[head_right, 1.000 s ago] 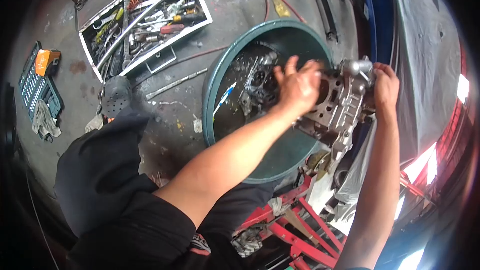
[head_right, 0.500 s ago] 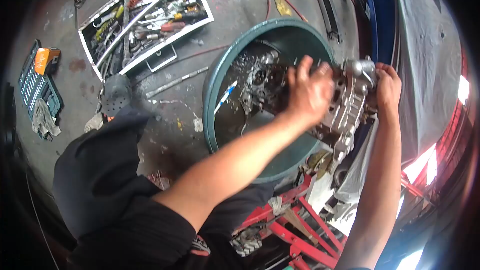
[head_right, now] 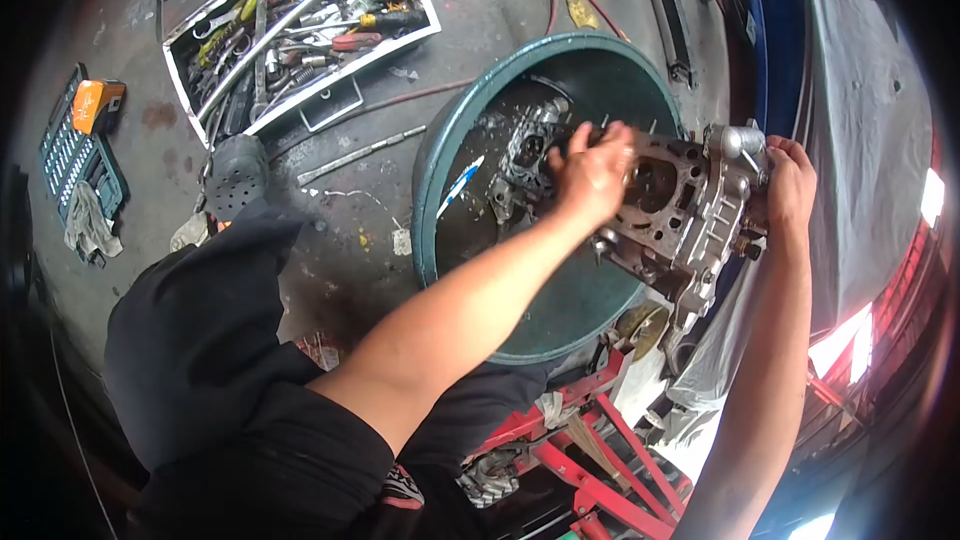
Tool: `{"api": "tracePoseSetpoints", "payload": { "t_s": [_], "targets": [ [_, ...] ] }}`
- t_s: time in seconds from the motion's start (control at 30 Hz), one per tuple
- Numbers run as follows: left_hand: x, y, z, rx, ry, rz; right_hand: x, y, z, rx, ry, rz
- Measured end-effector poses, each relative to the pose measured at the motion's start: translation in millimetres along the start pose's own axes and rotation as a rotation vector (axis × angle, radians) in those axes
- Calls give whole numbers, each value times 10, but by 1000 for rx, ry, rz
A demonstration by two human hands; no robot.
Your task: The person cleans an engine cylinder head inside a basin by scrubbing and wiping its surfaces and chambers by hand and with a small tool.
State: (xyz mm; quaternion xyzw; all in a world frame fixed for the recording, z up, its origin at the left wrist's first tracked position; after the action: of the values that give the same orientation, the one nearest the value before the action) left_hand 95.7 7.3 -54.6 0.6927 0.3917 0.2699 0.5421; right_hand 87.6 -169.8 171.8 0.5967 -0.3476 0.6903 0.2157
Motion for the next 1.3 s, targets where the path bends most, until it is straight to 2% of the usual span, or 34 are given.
{"api": "tracePoseSetpoints", "payload": {
  "t_s": [0.07,0.13,0.2,0.27,0.33,0.4,0.43,0.47,0.53,0.6,0.73,0.8,0.83,0.87,0.93,1.0,1.07,1.1,1.13,1.2,1.27,1.3],
  "targets": [
    [-258,-520,242,132,-55,-143,12,15,56,-5,17,48],
    [49,-61,24,271,-76,-63,-42,4,-34,-65,-5,59],
    [39,-149,20,267,-85,-36,-31,67,-3,-47,2,75],
    [90,-269,84,134,-212,-177,-21,44,-40,-89,3,82],
    [172,-266,138,69,-157,-183,3,121,-49,-130,15,72],
    [145,-299,343,19,-226,-149,-9,152,47,-46,4,66],
    [216,-248,366,-68,-145,-137,-17,181,29,-93,-6,84],
    [128,-210,304,-67,-143,-137,7,164,19,-92,-7,85],
    [240,71,12,-56,115,-68,-5,92,11,-68,-1,39],
    [310,373,-181,-101,208,1,-33,180,55,-50,10,140],
    [259,-63,91,231,86,-106,40,228,62,-38,-18,31],
    [321,262,-63,3,89,-46,23,220,125,10,1,-14],
    [440,399,-177,-43,161,-53,3,254,139,-3,5,68],
    [483,420,-163,-41,143,-56,8,327,110,-28,0,136],
    [994,451,-91,-150,495,-152,16,195,53,-32,-7,61],
    [1237,356,128,-212,647,19,32,89,-1,-43,20,18],
    [951,-172,502,35,370,-195,15,142,52,-37,-4,16],
    [907,-166,430,-37,453,-96,-5,162,67,-30,-6,27],
    [699,-296,397,72,382,-117,-16,210,68,-51,-3,63],
    [358,-203,224,108,191,-69,-2,227,66,-79,7,89],
    [183,-97,88,43,108,-103,2,190,35,-85,-3,61],
    [131,-154,101,115,-1,-111,6,227,59,-70,3,70]
  ]
}}
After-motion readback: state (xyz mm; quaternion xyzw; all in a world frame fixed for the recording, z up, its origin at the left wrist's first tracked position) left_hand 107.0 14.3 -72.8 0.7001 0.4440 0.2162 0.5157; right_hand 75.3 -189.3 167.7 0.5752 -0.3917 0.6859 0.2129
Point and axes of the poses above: each hand's wrist, its own z-axis towards the middle knuckle, its own x-axis out of the back of the hand, y = z × x, the point moved 9 cm from there along z, towards the middle knuckle, and after that the axes turned 9 degrees about x, right-handed, at the moved point
